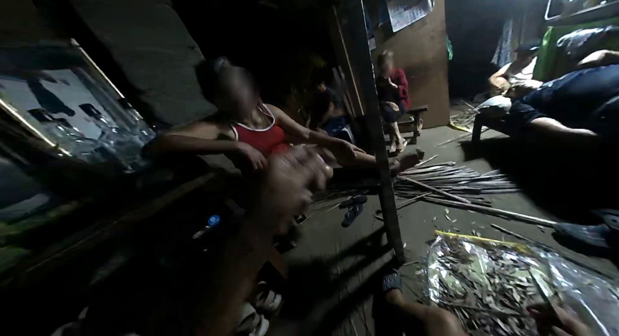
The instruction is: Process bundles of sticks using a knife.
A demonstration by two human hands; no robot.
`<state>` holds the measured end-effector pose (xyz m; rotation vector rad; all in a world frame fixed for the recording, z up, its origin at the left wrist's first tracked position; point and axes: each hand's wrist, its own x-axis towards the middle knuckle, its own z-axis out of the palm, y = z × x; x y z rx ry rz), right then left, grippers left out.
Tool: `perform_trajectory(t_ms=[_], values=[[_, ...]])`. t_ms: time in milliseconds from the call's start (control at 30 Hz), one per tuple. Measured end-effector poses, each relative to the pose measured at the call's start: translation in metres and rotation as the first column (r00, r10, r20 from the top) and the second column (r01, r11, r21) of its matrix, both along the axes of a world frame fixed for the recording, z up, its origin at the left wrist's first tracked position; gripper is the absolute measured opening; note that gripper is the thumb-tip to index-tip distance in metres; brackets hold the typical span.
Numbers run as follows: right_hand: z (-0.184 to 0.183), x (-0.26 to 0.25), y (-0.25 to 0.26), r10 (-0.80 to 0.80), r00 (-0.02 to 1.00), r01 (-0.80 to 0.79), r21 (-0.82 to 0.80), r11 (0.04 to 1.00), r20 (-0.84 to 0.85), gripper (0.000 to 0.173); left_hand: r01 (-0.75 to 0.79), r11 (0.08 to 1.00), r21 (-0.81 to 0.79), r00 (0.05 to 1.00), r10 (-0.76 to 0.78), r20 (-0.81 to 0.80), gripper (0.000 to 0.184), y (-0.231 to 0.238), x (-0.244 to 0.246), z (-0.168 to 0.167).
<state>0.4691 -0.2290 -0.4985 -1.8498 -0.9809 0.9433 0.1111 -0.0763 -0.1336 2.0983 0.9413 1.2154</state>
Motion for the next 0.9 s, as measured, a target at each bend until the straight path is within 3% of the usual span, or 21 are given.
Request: perform_trajectory(t_ms=[67,133,233,333,433,600,733,900], values=[[0.024,-0.021,-0.005,-0.052,0.994,0.046,-0.068,0.997,-0.097,0.037,0.062,0.915,-0.398,0.997,-0.073,-0.014,0.019,0.002,0.026,-0.071],[0.051,-0.038,-0.01,-0.095,0.983,0.075,-0.132,0.988,-0.156,0.043,0.16,0.75,-0.642,0.987,-0.127,0.097,0.023,0.002,0.043,-0.133],[0.032,-0.038,-0.018,-0.078,0.979,0.066,-0.069,0.995,-0.187,0.042,0.232,0.592,-0.772,0.969,-0.072,0.236,0.025,-0.013,0.077,-0.203],[0.028,-0.041,-0.024,-0.073,0.976,0.077,0.009,0.997,-0.206,0.038,0.192,0.624,-0.757,0.974,-0.028,0.224,0.025,-0.032,0.115,-0.244],[0.05,-0.049,-0.023,-0.003,0.978,0.024,0.098,0.995,-0.208,0.04,0.18,0.682,-0.709,0.979,-0.052,0.199,0.024,-0.047,0.142,-0.259],[0.072,-0.065,-0.018,0.086,0.99,-0.07,0.14,0.988,-0.111,0.051,0.253,0.621,-0.742,0.963,-0.092,0.252,0.024,-0.066,0.163,-0.267],[0.071,-0.068,-0.014,0.04,0.999,-0.044,0.116,0.992,0.028,0.055,0.222,0.629,-0.745,0.974,-0.105,0.201,0.023,-0.076,0.167,-0.271],[0.043,-0.064,-0.003,0.055,0.993,-0.022,0.304,0.953,-0.1,0.048,0.215,0.652,-0.727,0.976,-0.133,0.17,0.026,-0.082,0.16,-0.281]])
